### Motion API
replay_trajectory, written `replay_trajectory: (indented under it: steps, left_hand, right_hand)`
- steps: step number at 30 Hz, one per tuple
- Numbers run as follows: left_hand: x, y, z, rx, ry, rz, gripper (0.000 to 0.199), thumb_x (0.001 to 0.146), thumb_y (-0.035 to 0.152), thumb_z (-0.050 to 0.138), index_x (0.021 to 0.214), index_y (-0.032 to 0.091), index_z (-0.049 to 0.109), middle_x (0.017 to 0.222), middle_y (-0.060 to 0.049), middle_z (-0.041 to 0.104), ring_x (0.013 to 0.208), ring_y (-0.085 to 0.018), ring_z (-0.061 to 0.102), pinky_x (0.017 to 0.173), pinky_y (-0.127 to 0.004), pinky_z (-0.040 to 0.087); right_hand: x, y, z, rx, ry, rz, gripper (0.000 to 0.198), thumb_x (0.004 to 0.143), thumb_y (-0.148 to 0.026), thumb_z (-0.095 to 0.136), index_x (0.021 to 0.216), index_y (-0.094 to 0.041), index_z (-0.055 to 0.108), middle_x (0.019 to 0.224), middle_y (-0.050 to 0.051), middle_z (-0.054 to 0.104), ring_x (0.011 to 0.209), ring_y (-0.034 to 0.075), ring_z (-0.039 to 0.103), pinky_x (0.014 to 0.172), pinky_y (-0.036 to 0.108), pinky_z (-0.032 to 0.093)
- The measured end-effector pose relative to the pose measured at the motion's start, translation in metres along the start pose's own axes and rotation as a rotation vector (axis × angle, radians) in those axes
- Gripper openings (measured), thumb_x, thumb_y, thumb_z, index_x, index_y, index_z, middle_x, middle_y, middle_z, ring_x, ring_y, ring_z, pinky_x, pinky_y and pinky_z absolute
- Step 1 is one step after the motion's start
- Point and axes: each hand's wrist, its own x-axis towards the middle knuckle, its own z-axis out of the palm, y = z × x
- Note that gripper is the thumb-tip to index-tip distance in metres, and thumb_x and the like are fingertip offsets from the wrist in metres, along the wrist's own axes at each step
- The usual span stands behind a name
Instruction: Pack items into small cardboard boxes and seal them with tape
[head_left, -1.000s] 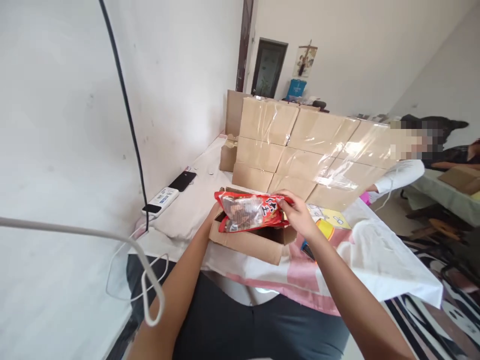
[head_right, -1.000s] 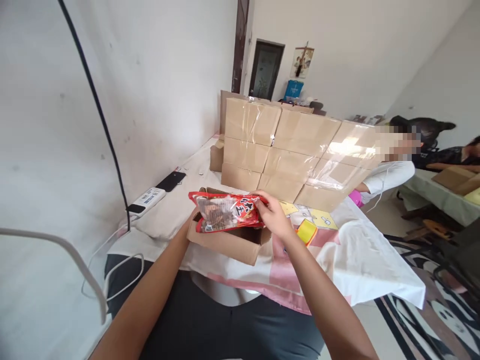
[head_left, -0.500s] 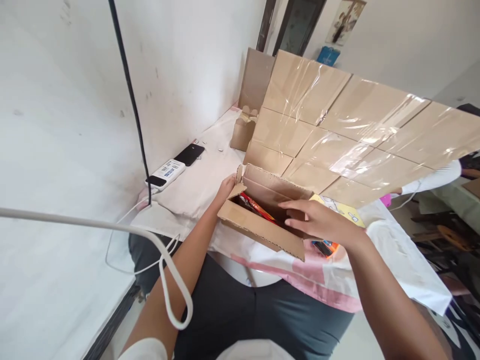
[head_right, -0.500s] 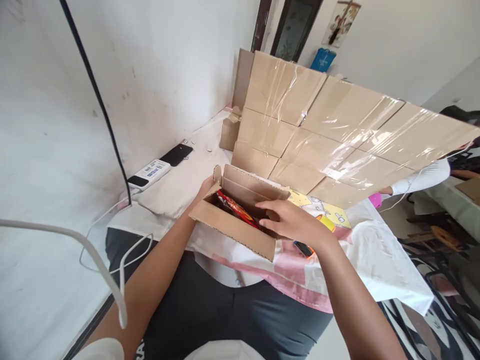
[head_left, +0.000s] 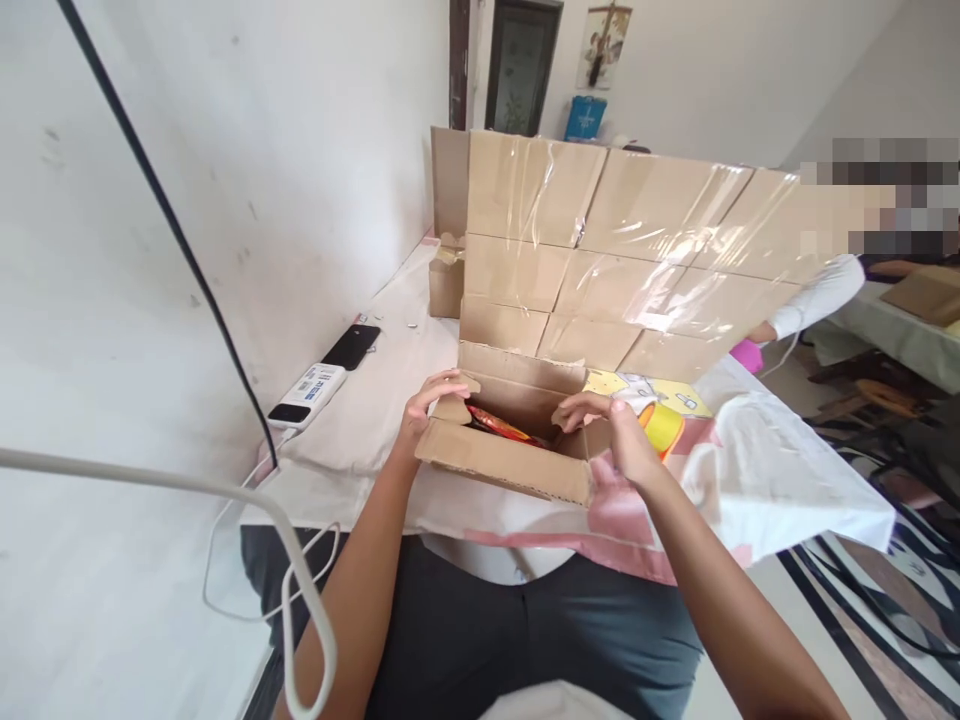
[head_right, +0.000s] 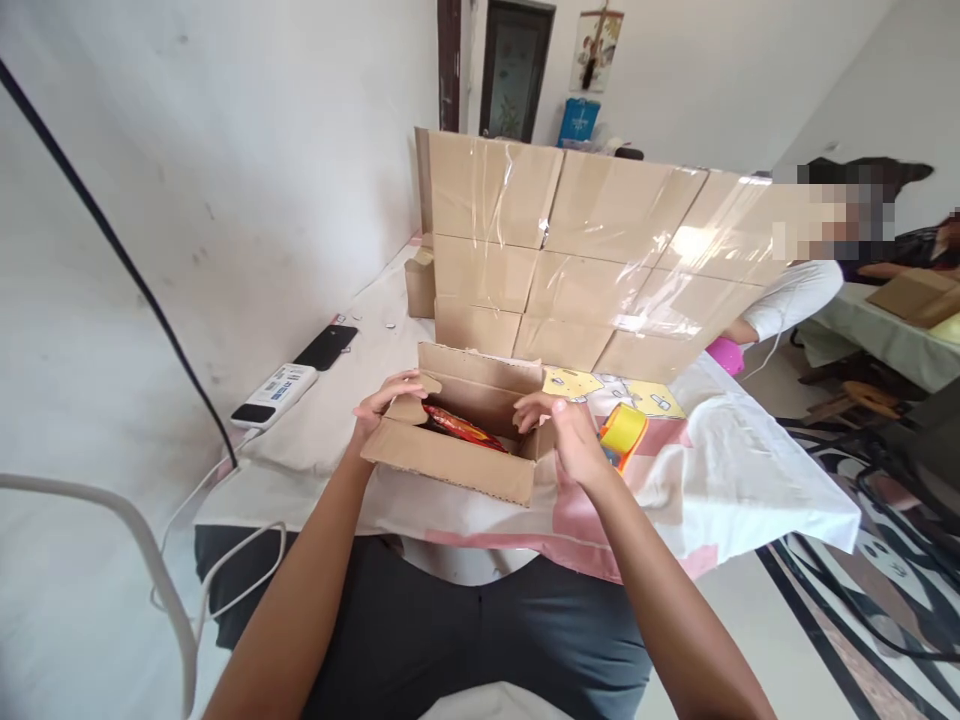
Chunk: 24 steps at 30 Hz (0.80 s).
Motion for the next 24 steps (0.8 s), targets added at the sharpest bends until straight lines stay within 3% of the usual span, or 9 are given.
replay_trajectory:
  steps: [3, 5, 8, 11, 13, 17, 22, 24]
  left_hand:
    - [-0.001, -0.004, 0.001, -0.003, 0.025, -0.013, 0.101, 0.078, 0.095, 0.014, 0.100, 0.022, 0.080, 0.088, -0.016, 0.075, 0.126, -0.036, 0.058, 0.116, -0.055, 0.038]
    - [0.000, -0.006, 0.000, 0.015, 0.025, -0.004, 0.101, 0.078, 0.094, 0.012, 0.095, 0.022, 0.081, 0.088, -0.016, 0.075, 0.125, -0.037, 0.058, 0.114, -0.056, 0.039]
    - [0.000, -0.006, -0.002, 0.068, -0.005, -0.006, 0.104, 0.076, 0.095, 0.007, 0.089, 0.024, 0.082, 0.089, -0.016, 0.075, 0.122, -0.036, 0.061, 0.113, -0.055, 0.041]
    - [-0.001, -0.003, 0.000, 0.090, -0.021, -0.014, 0.105, 0.076, 0.096, 0.008, 0.099, 0.025, 0.082, 0.089, -0.014, 0.076, 0.123, -0.035, 0.059, 0.114, -0.053, 0.040]
    - [-0.003, 0.000, 0.002, 0.082, -0.009, -0.009, 0.101, 0.079, 0.093, 0.012, 0.112, 0.024, 0.079, 0.090, -0.013, 0.076, 0.127, -0.034, 0.057, 0.117, -0.053, 0.036]
    - [-0.008, 0.002, 0.004, 0.071, 0.007, -0.014, 0.099, 0.081, 0.092, 0.016, 0.116, 0.024, 0.078, 0.091, -0.013, 0.075, 0.130, -0.034, 0.055, 0.119, -0.053, 0.033]
    - [-0.015, 0.008, 0.008, -0.063, 0.092, -0.091, 0.085, 0.086, 0.086, 0.032, 0.137, 0.024, 0.062, 0.111, -0.012, 0.076, 0.131, -0.034, 0.058, 0.119, -0.055, 0.033]
    - [-0.017, 0.013, 0.012, -0.132, 0.128, -0.133, 0.067, 0.095, 0.071, 0.041, 0.142, 0.026, 0.055, 0.125, -0.011, 0.073, 0.138, -0.032, 0.052, 0.121, -0.054, 0.031]
  right_hand:
    - [0.005, -0.002, 0.007, -0.061, -0.023, -0.026, 0.086, 0.096, -0.075, 0.007, 0.107, -0.022, 0.074, 0.072, 0.007, 0.069, 0.075, 0.023, 0.066, 0.078, 0.040, 0.051]
    - [0.007, -0.006, 0.004, -0.165, -0.097, -0.066, 0.088, 0.096, -0.075, 0.004, 0.107, -0.023, 0.075, 0.087, 0.009, 0.072, 0.094, 0.026, 0.066, 0.088, 0.044, 0.050]
    - [0.015, -0.018, -0.008, -0.369, -0.273, -0.143, 0.081, 0.100, -0.069, 0.008, 0.112, -0.026, 0.075, 0.111, 0.011, 0.071, 0.123, 0.029, 0.054, 0.106, 0.053, 0.038]
    - [0.029, -0.029, -0.015, -0.586, -0.489, -0.215, 0.058, 0.103, -0.060, 0.028, 0.108, -0.026, 0.076, 0.098, 0.009, 0.071, 0.117, 0.031, 0.053, 0.104, 0.057, 0.034]
    - [0.037, -0.032, -0.016, -0.684, -0.543, -0.277, 0.048, 0.102, -0.056, 0.040, 0.100, -0.025, 0.076, 0.087, 0.008, 0.069, 0.105, 0.030, 0.054, 0.100, 0.057, 0.036]
    - [0.031, -0.025, -0.014, -0.720, -0.331, -0.362, 0.038, 0.101, -0.047, 0.046, 0.110, -0.023, 0.074, 0.104, 0.012, 0.064, 0.105, 0.030, 0.051, 0.097, 0.054, 0.041]
    - [0.009, -0.009, -0.003, -0.448, -0.208, -0.310, 0.036, 0.105, -0.033, 0.039, 0.134, -0.028, 0.060, 0.126, 0.008, 0.065, 0.120, 0.024, 0.058, 0.105, 0.046, 0.045]
    - [0.007, -0.006, 0.003, -0.386, 0.016, -0.291, 0.032, 0.104, -0.034, 0.043, 0.130, -0.028, 0.061, 0.128, 0.008, 0.065, 0.124, 0.024, 0.058, 0.109, 0.047, 0.044]
